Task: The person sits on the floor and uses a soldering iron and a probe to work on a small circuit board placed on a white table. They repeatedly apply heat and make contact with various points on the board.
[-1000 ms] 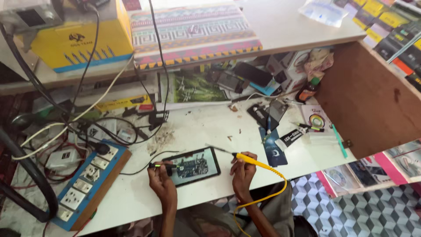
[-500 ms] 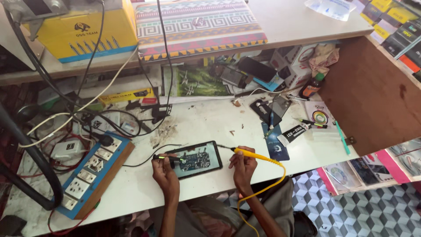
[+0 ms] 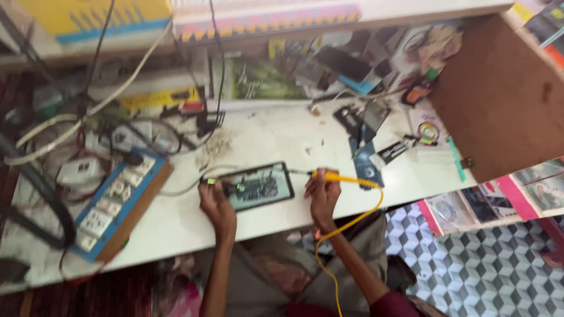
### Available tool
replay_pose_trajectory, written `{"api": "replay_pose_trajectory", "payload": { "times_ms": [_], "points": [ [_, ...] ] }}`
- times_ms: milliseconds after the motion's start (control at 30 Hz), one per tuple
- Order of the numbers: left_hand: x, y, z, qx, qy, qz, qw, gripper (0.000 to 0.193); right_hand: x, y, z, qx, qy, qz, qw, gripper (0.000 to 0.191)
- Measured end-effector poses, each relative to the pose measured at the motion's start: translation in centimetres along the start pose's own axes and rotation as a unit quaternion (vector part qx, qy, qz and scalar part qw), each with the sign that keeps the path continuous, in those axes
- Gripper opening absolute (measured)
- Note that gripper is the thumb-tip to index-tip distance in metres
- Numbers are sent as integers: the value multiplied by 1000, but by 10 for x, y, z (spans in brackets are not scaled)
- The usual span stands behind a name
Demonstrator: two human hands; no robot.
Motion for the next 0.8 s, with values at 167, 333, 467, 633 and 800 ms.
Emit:
{"api": "replay_pose_trajectory", "payload": {
  "times_ms": [167, 333, 467, 633, 800],
  "points": [
    [6, 6, 7, 0, -9, 26, 1000, 32, -12, 2, 8, 15, 12, -20, 1000, 27],
    [-8, -5, 6, -28, -42, -21, 998, 29, -13, -2, 5, 28, 43, -8, 999, 42],
    [-25, -16, 6, -26, -9, -21, 999, 26, -2, -10, -7, -5, 12, -58, 998, 27],
    [-13, -14, 7, -27, -47, 41, 998, 22, -1, -11, -5, -6, 4, -34, 999, 32],
    [3, -2, 7, -27, -93, -24, 995, 19, -12, -9, 6, 59, 39, -35, 997, 33]
  ]
}}
Point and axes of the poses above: each hand's wrist, its own y-axis away from the middle knuckle, its own z-axis out of the back of the hand, x = y × z, the point moved 4 cm from there along -y, towards the middle knuckle, and after that the axes turned 11 degrees about -z, right-handed, at the moved point
